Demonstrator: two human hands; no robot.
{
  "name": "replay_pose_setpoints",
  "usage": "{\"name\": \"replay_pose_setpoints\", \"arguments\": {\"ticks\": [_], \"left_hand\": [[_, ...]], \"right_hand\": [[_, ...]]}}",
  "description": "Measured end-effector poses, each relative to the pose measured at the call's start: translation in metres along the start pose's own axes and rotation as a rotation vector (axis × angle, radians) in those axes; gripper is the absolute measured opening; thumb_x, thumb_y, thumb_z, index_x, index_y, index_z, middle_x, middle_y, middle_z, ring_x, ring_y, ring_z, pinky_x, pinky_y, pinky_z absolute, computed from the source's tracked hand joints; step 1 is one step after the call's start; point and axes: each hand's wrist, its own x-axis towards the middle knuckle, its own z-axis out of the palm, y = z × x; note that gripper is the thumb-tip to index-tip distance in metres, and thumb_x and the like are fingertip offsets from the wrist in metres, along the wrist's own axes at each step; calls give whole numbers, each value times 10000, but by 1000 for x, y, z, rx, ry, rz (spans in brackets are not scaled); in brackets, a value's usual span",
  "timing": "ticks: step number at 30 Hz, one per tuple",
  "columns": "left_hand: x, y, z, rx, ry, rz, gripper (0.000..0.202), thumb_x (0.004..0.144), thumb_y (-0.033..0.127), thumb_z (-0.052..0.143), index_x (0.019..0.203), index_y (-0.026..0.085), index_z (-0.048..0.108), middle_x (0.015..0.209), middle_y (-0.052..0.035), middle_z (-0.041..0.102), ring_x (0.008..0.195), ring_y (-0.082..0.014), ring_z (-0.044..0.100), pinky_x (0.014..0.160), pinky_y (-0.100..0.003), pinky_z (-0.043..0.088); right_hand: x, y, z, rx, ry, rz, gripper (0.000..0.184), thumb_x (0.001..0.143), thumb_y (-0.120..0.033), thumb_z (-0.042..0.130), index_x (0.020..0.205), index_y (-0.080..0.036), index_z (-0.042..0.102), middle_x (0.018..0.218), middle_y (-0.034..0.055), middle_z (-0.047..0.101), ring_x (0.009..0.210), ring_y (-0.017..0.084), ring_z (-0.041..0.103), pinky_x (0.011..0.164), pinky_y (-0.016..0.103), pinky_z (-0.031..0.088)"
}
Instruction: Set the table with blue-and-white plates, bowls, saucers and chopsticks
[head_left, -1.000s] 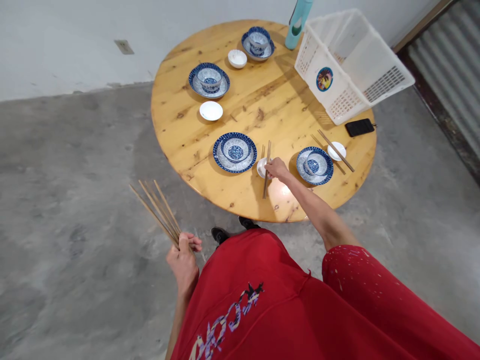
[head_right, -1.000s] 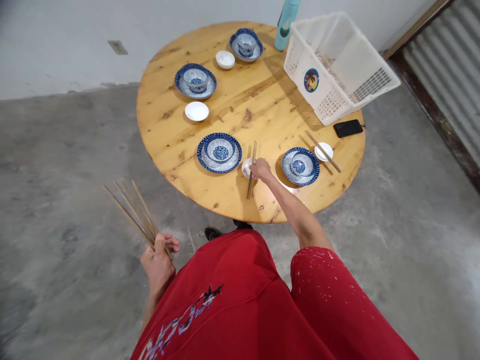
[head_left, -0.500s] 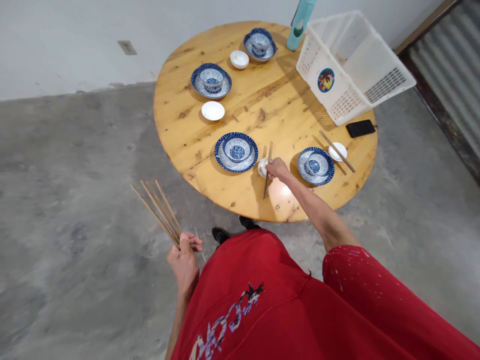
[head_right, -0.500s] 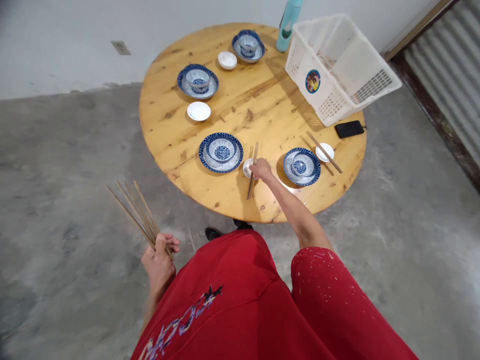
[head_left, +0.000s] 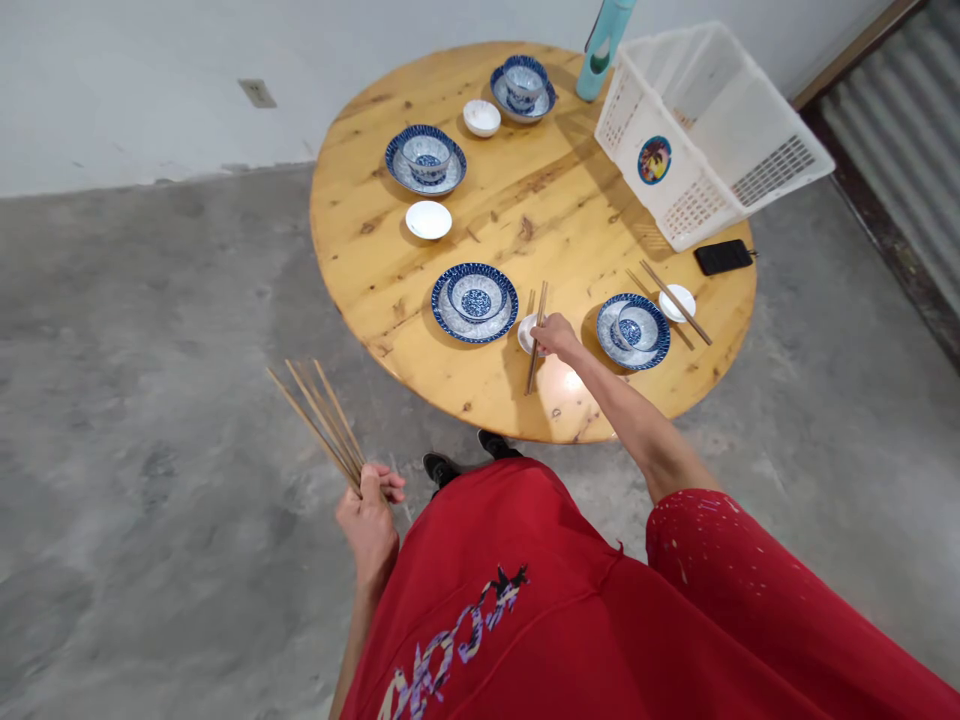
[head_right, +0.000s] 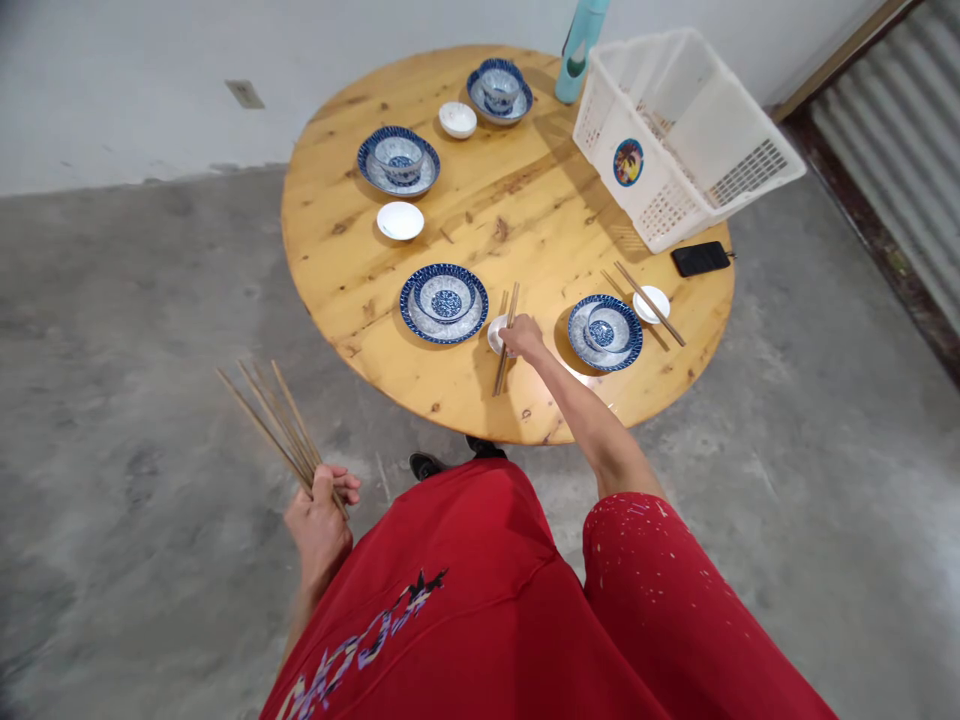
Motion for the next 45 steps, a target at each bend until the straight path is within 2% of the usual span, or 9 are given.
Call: {"name": "replay_pose_setpoints", "arguments": {"ticks": [10, 20, 24, 27, 30, 34, 37, 41, 45], "left_hand": [[1, -4, -4, -10, -13, 15, 311, 823, 462, 565, 783, 157, 609, 603, 6, 631, 465, -111, 512, 482, -235, 395], [3, -2, -4, -8, -29, 1, 317, 836, 483, 567, 787, 173, 613, 611, 5, 632, 473, -116, 505, 478, -242, 387], [5, 1, -4, -6, -36, 5, 317, 838, 484, 564, 788, 174, 606, 609, 8, 631, 474, -113, 500, 483, -240, 386], [4, 9, -2, -40, -111, 1, 331, 839, 499, 582, 807, 170, 601, 606, 13, 625, 466, -101, 486, 478, -229, 369], [2, 24, 2, -149, -293, -9, 361, 841, 525, 616, 840, 165, 603, 606, 20, 610, 454, -78, 452, 461, -213, 330], [1, 43, 4, -247, -519, -37, 417, 836, 579, 628, 842, 163, 598, 582, 26, 577, 430, -56, 388, 431, -204, 255], [2, 47, -1, -259, -633, -79, 448, 814, 605, 649, 835, 161, 591, 553, 31, 562, 410, -44, 345, 417, -199, 209], [8, 43, -18, -260, -732, -116, 458, 819, 605, 650, 855, 152, 600, 533, 32, 564, 385, -33, 317, 417, -198, 191], [21, 36, -43, -234, -730, -92, 476, 831, 618, 631, 869, 144, 612, 535, 20, 581, 376, -36, 312, 412, -205, 170]], "right_hand": [[-4, -6, -5, -93, 37, -45, 202, 768, -157, 556, 574, -166, 613, 512, 66, 611, 574, 187, 636, 645, 268, 524], [-16, -10, -14, -304, 134, -88, 157, 830, -292, 600, 788, -150, 652, 723, 130, 672, 882, 278, 669, 710, 282, 452], [-43, -14, -31, -351, 215, -175, 219, 853, -294, 566, 678, -166, 602, 686, 127, 637, 813, 260, 649, 671, 281, 395], [-80, -25, -33, -237, 206, -372, 246, 864, -267, 516, 650, -175, 594, 645, 76, 616, 729, 214, 623, 648, 273, 373], [-121, -44, -11, 70, 38, -527, 227, 872, -302, 504, 742, -180, 646, 646, 18, 614, 637, 171, 608, 600, 253, 381], [-169, -83, 39, 453, -296, -582, 268, 875, -427, 565, 868, -188, 686, 686, -5, 633, 577, 146, 607, 544, 241, 412], [-193, -116, 70, 634, -448, -603, 318, 861, -503, 610, 858, -195, 689, 631, -20, 610, 548, 129, 573, 526, 235, 409], [-210, -142, 96, 828, -558, -506, 385, 770, -558, 707, 682, -193, 625, 531, -34, 565, 485, 107, 498, 491, 230, 389], [-218, -153, 116, 890, -641, -427, 422, 680, -579, 781, 681, -184, 632, 529, -34, 577, 478, 99, 499, 492, 230, 398]]}}
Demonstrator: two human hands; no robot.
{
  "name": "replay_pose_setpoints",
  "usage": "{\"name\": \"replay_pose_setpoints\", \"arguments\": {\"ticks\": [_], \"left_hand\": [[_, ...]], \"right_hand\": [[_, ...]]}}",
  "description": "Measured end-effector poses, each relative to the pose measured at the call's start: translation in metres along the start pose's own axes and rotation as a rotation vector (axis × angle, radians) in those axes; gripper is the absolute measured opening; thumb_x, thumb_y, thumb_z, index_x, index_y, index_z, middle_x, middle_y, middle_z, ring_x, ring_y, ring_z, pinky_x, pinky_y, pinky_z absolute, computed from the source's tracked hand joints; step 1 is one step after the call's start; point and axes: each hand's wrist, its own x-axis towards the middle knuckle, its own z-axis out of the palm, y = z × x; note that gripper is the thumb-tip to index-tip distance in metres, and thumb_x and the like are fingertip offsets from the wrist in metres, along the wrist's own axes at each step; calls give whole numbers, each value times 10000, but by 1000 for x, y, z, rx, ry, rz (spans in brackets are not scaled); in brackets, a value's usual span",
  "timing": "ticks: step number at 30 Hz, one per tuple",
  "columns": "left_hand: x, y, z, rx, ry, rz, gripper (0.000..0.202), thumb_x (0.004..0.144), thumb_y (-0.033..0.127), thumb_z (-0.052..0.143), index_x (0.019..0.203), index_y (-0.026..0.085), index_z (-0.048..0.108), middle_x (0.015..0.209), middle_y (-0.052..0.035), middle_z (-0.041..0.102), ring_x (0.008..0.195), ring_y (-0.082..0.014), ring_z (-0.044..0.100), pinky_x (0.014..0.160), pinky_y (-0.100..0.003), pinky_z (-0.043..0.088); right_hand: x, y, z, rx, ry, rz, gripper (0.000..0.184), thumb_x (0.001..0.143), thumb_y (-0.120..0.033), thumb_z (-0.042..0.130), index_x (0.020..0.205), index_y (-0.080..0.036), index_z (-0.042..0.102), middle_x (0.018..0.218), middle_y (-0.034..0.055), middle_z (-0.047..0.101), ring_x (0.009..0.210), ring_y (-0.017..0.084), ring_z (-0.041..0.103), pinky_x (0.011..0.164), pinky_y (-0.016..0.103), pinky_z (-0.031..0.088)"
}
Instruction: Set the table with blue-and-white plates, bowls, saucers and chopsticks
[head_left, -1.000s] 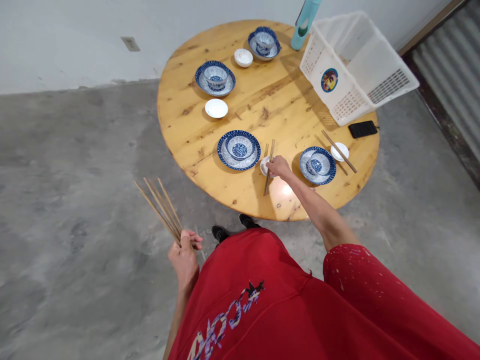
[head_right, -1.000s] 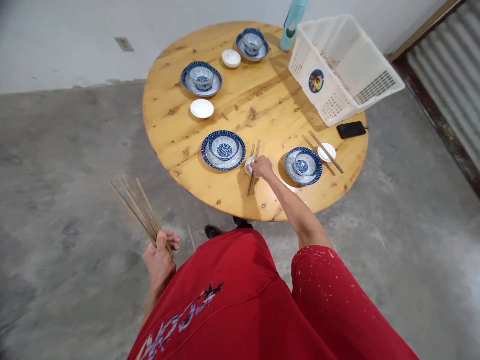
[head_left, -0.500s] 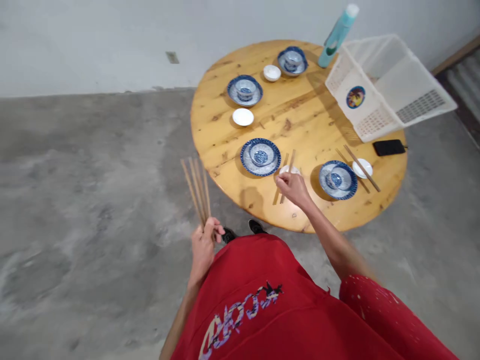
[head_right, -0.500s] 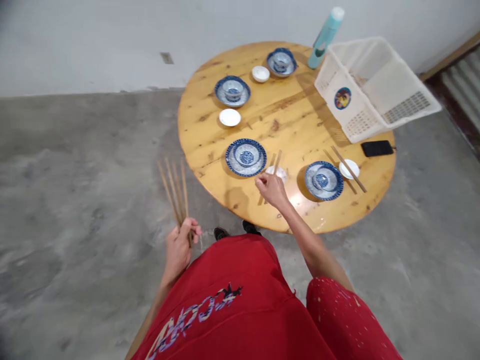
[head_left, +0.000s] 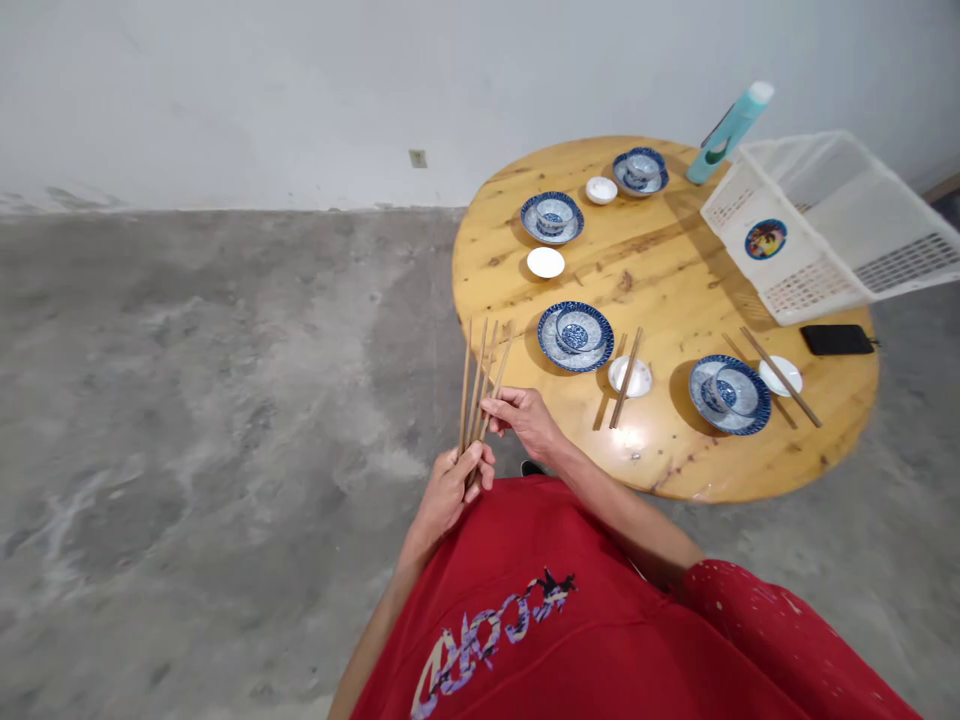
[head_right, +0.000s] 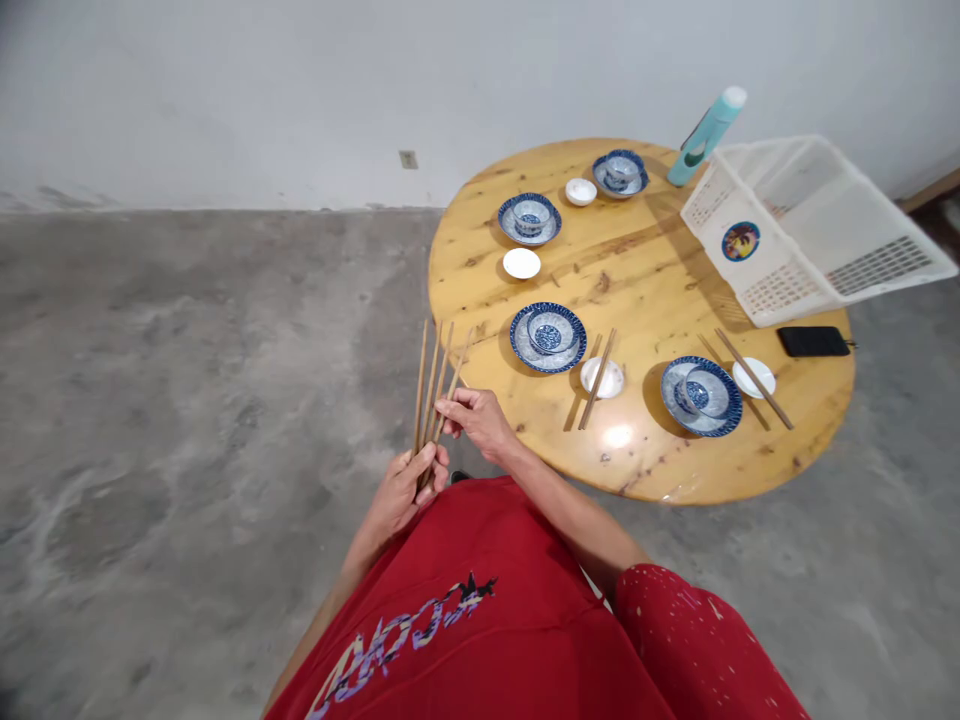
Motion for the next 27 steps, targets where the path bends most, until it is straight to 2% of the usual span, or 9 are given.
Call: {"name": "replay_pose_setpoints", "arguments": {"ticks": [4, 7, 10, 13, 17, 21, 27], "left_hand": [[-6, -1, -31, 51, 30, 20, 497, 832, 646, 607, 875, 151, 620, 523, 22, 567, 377, -47, 302, 408, -211, 160], [-8, 0, -49, 82, 22, 18, 493, 840, 641, 601, 882, 150, 628, 516, 22, 554, 391, -56, 306, 416, -213, 156], [-5, 5, -58, 105, -26, 8, 499, 850, 637, 591, 892, 141, 634, 527, 16, 563, 392, -50, 292, 426, -213, 158], [5, 11, -65, 100, -22, 16, 512, 846, 645, 590, 892, 136, 632, 536, 13, 569, 397, -47, 293, 429, -210, 164], [30, 21, -81, 103, 56, 33, 507, 844, 643, 597, 883, 139, 629, 541, 15, 569, 400, -52, 306, 421, -210, 176], [66, 40, -106, 190, 106, 63, 470, 869, 609, 591, 852, 143, 644, 563, 12, 569, 433, -63, 353, 440, -209, 227], [134, 101, -136, 413, 102, 29, 487, 855, 620, 587, 832, 141, 674, 586, 4, 574, 460, -81, 370, 477, -226, 284]], "right_hand": [[8, 12, 23, 17, -51, 9, 425, 662, -571, 807, 742, -181, 657, 591, -33, 607, 514, 98, 532, 522, 231, 433], [14, 20, 38, 10, -46, 18, 424, 660, -565, 815, 743, -183, 651, 617, -38, 605, 497, 88, 521, 493, 223, 413], [21, 24, 46, -21, 11, 15, 430, 665, -574, 808, 720, -188, 626, 567, -50, 571, 458, 84, 492, 448, 215, 370], [29, 24, 47, -38, 43, 2, 432, 685, -586, 788, 752, -185, 640, 539, -48, 566, 457, 94, 499, 454, 219, 388], [50, 17, 48, 6, 47, 5, 433, 676, -576, 797, 793, -177, 676, 621, -26, 617, 512, 98, 540, 505, 228, 444], [88, 10, 48, 79, 5, 28, 419, 642, -522, 843, 830, -176, 699, 668, -20, 638, 589, 105, 573, 577, 235, 484], [168, 4, 43, 176, 107, 59, 455, 637, -541, 839, 828, -152, 701, 653, -7, 643, 580, 109, 576, 580, 245, 488]]}}
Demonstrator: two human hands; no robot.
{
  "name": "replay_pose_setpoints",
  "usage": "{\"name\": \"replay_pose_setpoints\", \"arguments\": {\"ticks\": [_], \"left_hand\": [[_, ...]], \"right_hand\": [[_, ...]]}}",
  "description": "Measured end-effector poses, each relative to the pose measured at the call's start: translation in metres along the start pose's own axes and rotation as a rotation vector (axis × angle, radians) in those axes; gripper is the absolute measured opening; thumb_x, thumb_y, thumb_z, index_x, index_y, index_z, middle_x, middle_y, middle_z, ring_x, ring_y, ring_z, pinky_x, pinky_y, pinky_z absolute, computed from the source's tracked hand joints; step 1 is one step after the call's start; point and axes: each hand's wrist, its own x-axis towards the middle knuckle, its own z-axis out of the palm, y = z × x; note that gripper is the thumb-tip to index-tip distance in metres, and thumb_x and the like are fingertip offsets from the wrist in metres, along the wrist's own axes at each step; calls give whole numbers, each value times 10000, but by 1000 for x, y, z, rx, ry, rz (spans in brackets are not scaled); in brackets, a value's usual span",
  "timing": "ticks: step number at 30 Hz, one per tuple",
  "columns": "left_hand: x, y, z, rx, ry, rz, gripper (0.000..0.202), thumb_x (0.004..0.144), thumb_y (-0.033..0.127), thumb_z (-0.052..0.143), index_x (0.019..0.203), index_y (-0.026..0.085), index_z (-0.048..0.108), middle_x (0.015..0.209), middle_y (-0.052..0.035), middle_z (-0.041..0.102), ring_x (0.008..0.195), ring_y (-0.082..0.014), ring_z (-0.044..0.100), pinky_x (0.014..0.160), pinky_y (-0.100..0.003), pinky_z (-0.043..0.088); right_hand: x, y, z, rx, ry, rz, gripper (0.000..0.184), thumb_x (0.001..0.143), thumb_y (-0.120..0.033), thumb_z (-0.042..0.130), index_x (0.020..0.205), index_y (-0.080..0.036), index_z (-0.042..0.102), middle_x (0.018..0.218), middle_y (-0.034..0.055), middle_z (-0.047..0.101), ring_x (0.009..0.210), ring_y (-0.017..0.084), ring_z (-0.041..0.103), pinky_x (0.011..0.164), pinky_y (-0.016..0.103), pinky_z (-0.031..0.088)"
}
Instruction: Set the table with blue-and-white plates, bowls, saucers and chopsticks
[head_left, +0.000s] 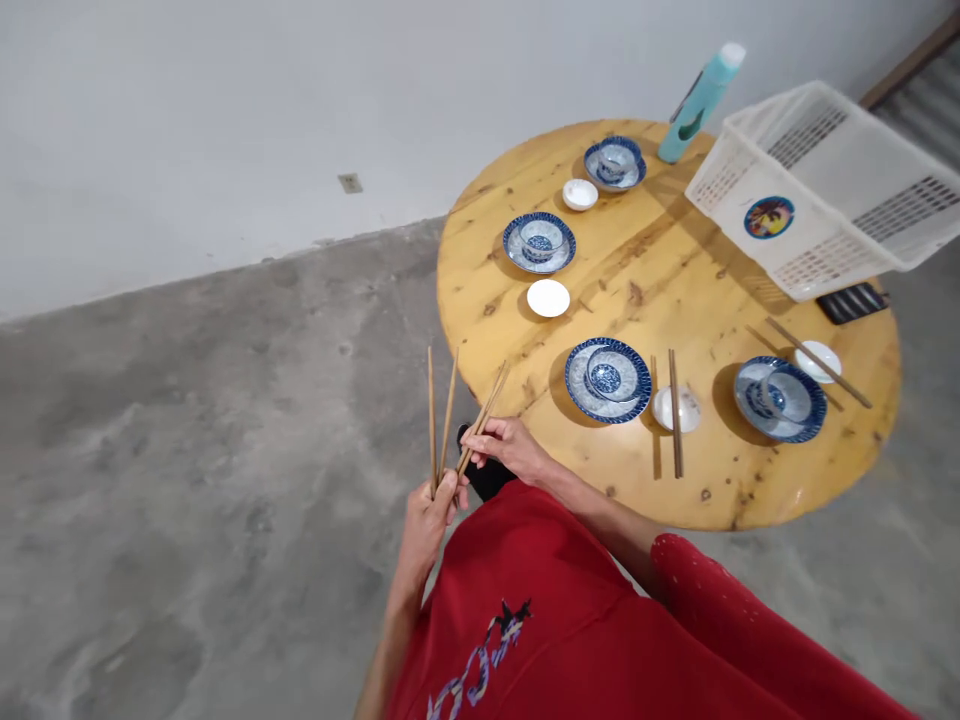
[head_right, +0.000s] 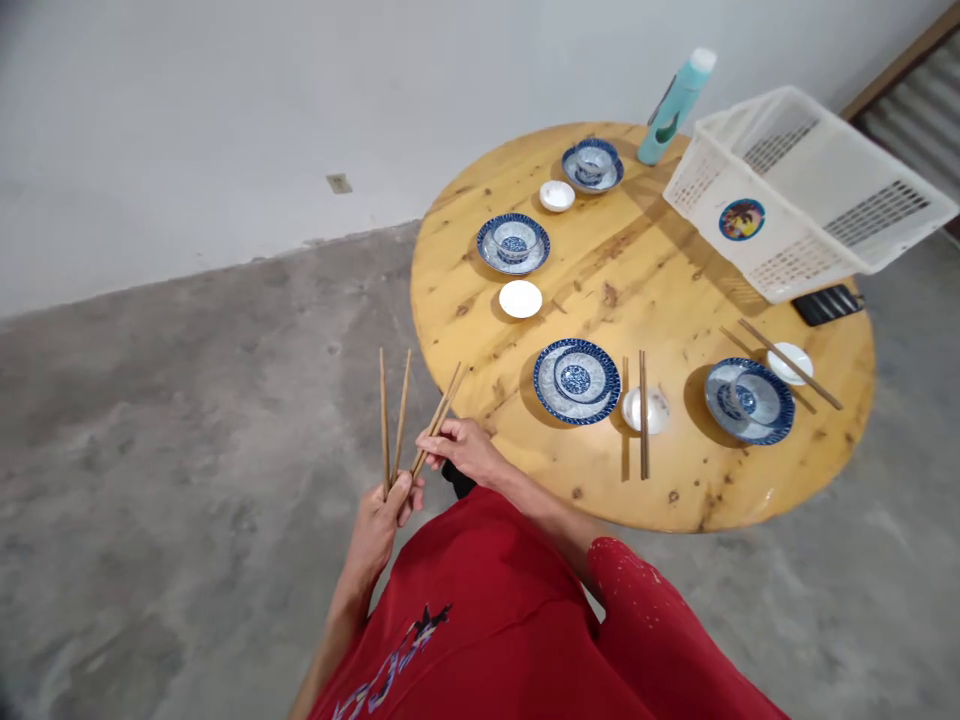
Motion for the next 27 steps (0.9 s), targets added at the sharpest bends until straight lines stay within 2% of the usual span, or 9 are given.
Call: {"name": "replay_pose_setpoints", "arguments": {"ticks": [4, 7, 10, 15, 17, 21, 25, 27], "left_hand": [[57, 35, -21, 130, -100, -16, 482, 874, 605, 567, 832, 141, 686, 593, 5, 573, 492, -92, 400, 510, -230, 319], [100, 53, -28, 171, -167, -19, 466, 893, 586, 552, 828, 143, 679, 621, 4, 584, 513, -92, 419, 526, -228, 337], [135, 61, -32, 156, -194, -19, 441, 893, 571, 551, 814, 151, 661, 632, 6, 586, 507, -87, 421, 507, -224, 328], [179, 70, -46, 160, -201, -47, 394, 863, 546, 585, 805, 160, 638, 605, 22, 571, 466, -72, 401, 466, -214, 297], [196, 77, -51, 160, -199, -53, 396, 859, 547, 583, 806, 158, 636, 600, 21, 571, 456, -68, 392, 455, -212, 287], [230, 99, -52, 171, -230, -38, 376, 857, 519, 587, 813, 150, 638, 606, 18, 570, 448, -60, 379, 442, -208, 278], [268, 126, -52, 213, -319, 10, 351, 871, 498, 579, 828, 154, 641, 623, 13, 582, 454, -59, 389, 445, -203, 294], [289, 140, -56, 254, -358, 26, 335, 866, 486, 578, 819, 160, 638, 618, 14, 583, 455, -65, 399, 447, -203, 303]], "right_hand": [[49, -23, -3, 36, 149, -56, 454, 661, -569, 808, 800, -152, 695, 613, -9, 628, 541, 107, 556, 558, 247, 479], [73, -49, -17, -7, 305, -144, 426, 686, -568, 788, 748, -162, 677, 599, -6, 618, 544, 116, 556, 554, 252, 482], [82, -73, -37, -105, 495, -267, 388, 751, -551, 743, 777, -169, 678, 629, 3, 637, 566, 131, 576, 570, 266, 497], [77, -100, -59, -396, 929, -491, 306, 881, -497, 642, 899, -195, 687, 703, 3, 671, 620, 151, 623, 633, 294, 546], [78, -102, -60, -570, 1032, -529, 275, 926, -458, 600, 925, -200, 693, 750, 19, 689, 666, 162, 648, 669, 304, 561], [93, -90, -48, -845, 1097, -562, 227, 964, -362, 554, 970, -190, 702, 921, 91, 736, 845, 205, 693, 761, 327, 582], [122, -72, -31, -934, 1146, -587, 192, 974, -297, 533, 972, -187, 691, 965, 111, 741, 901, 212, 701, 797, 325, 580], [138, -66, -24, -932, 1171, -550, 188, 981, -288, 519, 961, -190, 679, 957, 110, 733, 885, 202, 698, 788, 309, 571]]}}
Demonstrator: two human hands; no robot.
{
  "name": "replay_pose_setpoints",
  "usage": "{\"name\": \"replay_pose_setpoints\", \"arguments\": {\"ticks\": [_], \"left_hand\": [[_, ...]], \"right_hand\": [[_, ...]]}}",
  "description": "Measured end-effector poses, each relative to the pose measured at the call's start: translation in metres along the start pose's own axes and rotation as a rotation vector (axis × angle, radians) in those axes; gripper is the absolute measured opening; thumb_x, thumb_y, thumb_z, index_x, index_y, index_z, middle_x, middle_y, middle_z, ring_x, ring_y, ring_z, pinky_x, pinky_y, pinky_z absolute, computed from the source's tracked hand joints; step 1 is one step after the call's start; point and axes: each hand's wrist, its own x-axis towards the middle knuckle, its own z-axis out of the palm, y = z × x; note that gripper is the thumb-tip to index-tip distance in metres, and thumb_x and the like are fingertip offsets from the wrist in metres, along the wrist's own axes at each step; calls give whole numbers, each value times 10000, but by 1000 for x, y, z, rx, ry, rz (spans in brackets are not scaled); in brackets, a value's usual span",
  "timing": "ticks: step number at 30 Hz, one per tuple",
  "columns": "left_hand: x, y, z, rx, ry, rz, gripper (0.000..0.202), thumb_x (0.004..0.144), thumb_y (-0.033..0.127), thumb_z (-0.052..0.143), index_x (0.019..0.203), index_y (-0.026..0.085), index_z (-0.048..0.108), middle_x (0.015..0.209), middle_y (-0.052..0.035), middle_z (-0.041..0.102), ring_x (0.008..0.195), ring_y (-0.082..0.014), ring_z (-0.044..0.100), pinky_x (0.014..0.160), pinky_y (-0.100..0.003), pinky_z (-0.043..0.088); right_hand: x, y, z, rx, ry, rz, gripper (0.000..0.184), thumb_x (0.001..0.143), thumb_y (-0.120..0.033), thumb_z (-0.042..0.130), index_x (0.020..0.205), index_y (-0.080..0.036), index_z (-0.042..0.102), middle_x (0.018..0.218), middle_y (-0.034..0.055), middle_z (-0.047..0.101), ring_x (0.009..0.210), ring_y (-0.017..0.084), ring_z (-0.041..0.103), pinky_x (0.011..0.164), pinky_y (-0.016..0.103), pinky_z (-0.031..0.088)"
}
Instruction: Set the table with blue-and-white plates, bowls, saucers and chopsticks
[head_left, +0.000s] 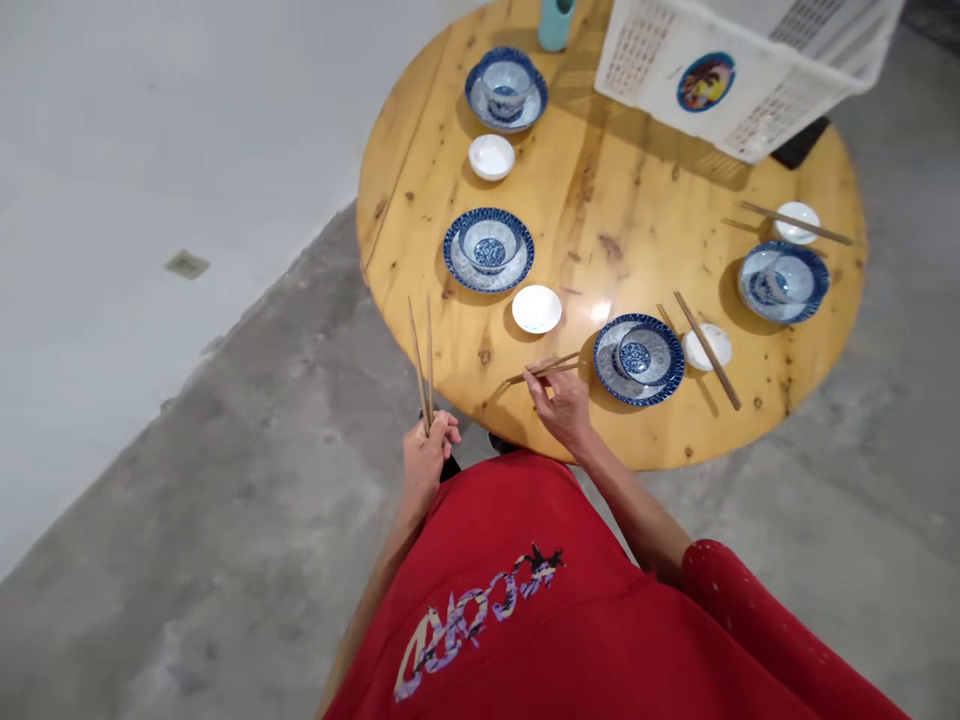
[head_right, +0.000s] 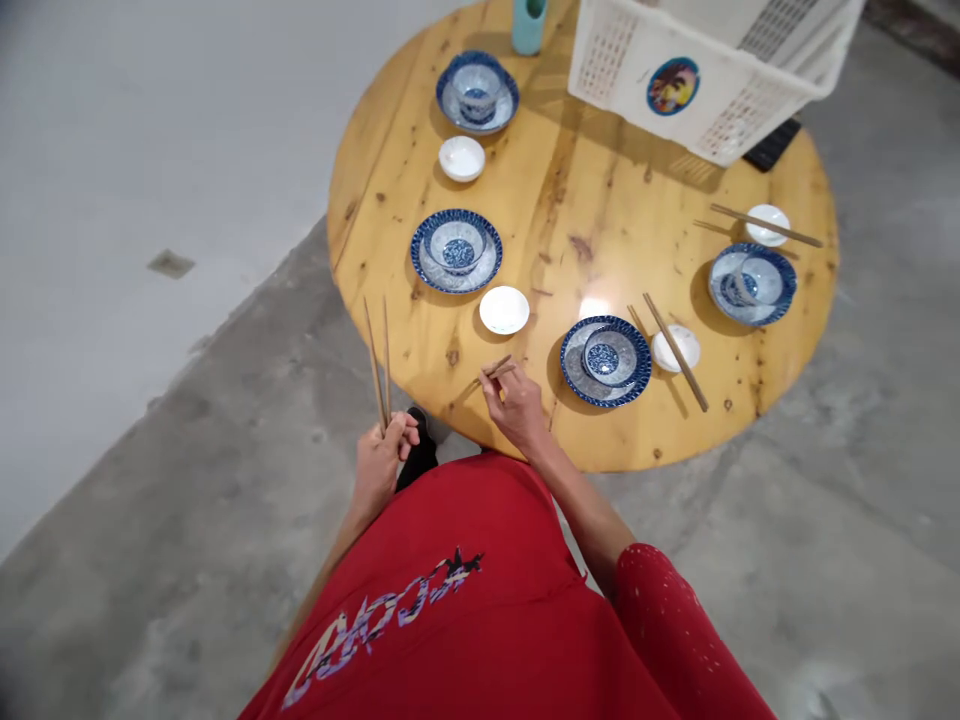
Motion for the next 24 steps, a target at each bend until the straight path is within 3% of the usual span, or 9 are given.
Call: {"name": "replay_pose_setpoints", "arguments": {"ticks": [8, 14, 20, 24], "left_hand": [[65, 38, -76, 158, -221, 75, 340, 862, 499, 547, 796, 174, 619, 602, 26, 575, 447, -76, 400, 453, -212, 314], [106, 51, -120, 193, -335, 85, 302, 850, 460, 560, 792, 170, 618, 589, 23, 575, 440, -69, 399, 451, -201, 304], [137, 61, -134, 234, -439, 75, 321, 837, 481, 570, 795, 167, 621, 588, 23, 578, 437, -70, 399, 448, -202, 310], [153, 66, -124, 252, -531, 78, 347, 842, 512, 560, 795, 173, 617, 590, 25, 577, 435, -74, 399, 447, -209, 316]], "right_hand": [[-7, -22, 48, -176, 140, 263, 212, 980, -297, 480, 874, -195, 633, 868, 100, 685, 822, 206, 647, 751, 313, 514], [-14, -32, 73, -253, 308, 421, 216, 958, -330, 485, 891, -193, 638, 852, 95, 675, 798, 206, 641, 729, 312, 512], [-5, -38, 81, -296, 374, 536, 210, 906, -324, 508, 830, -180, 641, 810, 88, 679, 757, 202, 641, 711, 307, 506], [19, -38, 71, -96, 311, 819, 177, 853, -280, 566, 720, -177, 622, 677, 47, 682, 656, 178, 652, 644, 271, 521]]}}
